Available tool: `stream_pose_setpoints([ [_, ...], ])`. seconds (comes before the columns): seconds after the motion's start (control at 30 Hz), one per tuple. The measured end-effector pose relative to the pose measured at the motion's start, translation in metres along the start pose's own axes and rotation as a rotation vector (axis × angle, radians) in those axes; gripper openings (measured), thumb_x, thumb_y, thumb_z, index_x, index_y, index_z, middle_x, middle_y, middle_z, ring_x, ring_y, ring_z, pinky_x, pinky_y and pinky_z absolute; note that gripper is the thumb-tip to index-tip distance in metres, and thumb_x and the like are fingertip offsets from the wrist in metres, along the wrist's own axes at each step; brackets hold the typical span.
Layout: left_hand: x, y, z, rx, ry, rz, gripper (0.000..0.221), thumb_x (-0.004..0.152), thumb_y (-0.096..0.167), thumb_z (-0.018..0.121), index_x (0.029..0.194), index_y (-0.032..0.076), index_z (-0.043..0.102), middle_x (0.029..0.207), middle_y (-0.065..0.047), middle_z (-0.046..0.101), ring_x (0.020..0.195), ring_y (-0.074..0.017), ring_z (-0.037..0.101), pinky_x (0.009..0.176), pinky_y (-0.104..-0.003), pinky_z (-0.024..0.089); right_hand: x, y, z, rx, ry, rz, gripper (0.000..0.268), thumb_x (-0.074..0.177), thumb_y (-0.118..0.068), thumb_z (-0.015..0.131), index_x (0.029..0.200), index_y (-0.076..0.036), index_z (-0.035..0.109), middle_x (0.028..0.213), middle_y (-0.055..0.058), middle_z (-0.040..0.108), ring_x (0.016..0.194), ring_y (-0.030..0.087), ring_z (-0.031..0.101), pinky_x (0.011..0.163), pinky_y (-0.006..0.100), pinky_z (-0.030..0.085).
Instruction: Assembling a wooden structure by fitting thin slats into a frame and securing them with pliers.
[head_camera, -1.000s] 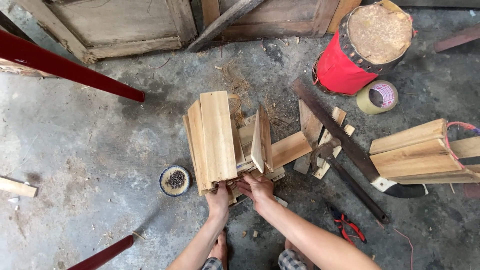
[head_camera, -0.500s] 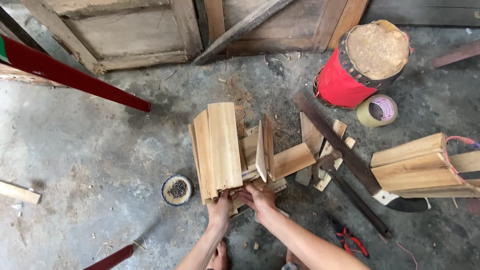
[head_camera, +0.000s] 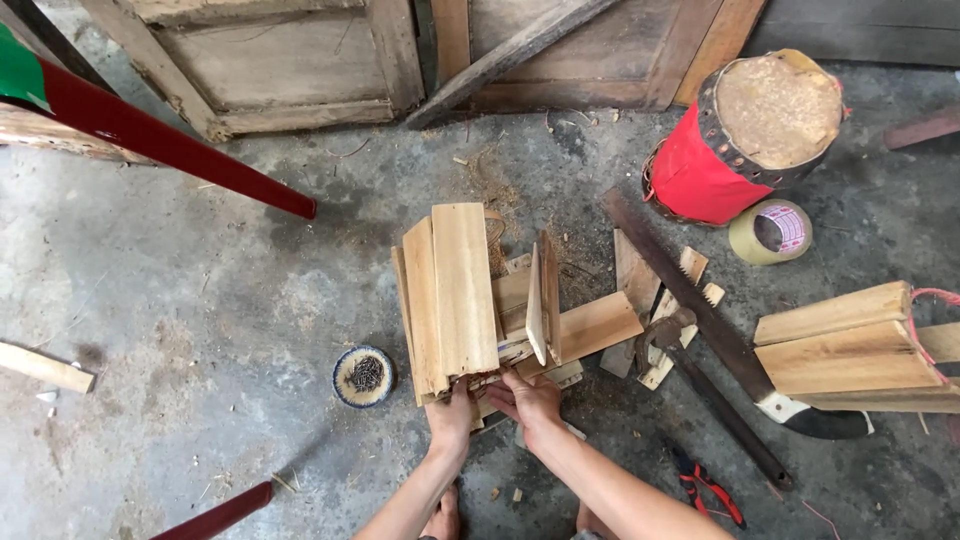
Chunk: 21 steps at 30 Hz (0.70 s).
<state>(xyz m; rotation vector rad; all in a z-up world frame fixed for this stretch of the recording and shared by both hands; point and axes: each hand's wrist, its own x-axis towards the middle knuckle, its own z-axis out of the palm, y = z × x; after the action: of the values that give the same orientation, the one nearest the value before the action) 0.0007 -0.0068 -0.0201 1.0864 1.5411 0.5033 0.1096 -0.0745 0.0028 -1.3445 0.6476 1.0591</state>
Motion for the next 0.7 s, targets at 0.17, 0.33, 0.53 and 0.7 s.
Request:
stream_pose_setpoints([
  [0.17,-0.007,0.015,-0.005,-0.082,-0.04,-0.194,0.035,0.097,0.004,0.059,0.132,0.001,0.057,0.092,-0.013,0.065,0.07,-0.0179,0.057,0.056,-0.03,0.045,0.004,0.001,-0.001,0.013,0.007,0.016,0.018,0.095,0.003,0.069,0.096,0.004,0.051,0.089,0.02,0.069,0.078,0.033,0.075,0.066,0.037,0.065],
  [0.33,-0.014,0.031,-0.013,-0.236,-0.111,-0.217,0.021,0.098,0.004,0.059,0.117,-0.002,0.064,0.074,-0.01,0.059,0.057,-0.0149,0.047,0.046,-0.029,0.037,-0.005,-0.007,0.004,-0.001,0.022,0.032,0.013,0.095,0.004,0.068,0.101,0.005,0.056,0.089,0.019,0.069,0.076,0.031,0.074,0.068,0.037,0.066],
  [0.53,-0.009,0.034,-0.024,-0.275,-0.241,-0.166,0.019,0.092,0.0,0.065,0.11,-0.008,0.069,0.079,-0.013,0.066,0.058,-0.0164,0.05,0.048,-0.028,0.037,-0.019,-0.02,0.01,-0.032,-0.01,0.018,0.014,0.094,0.001,0.07,0.101,0.006,0.059,0.087,0.022,0.073,0.076,0.031,0.075,0.07,0.037,0.065],
  [0.7,0.0,0.036,-0.042,0.106,-0.426,-0.087,0.021,0.087,0.001,0.07,0.106,-0.005,0.077,0.083,-0.016,0.077,0.067,-0.0221,0.068,0.059,-0.031,0.057,-0.042,-0.038,0.024,-0.046,0.077,0.121,0.009,0.098,0.003,0.067,0.104,0.009,0.064,0.094,0.022,0.075,0.082,0.031,0.078,0.074,0.032,0.069],
])
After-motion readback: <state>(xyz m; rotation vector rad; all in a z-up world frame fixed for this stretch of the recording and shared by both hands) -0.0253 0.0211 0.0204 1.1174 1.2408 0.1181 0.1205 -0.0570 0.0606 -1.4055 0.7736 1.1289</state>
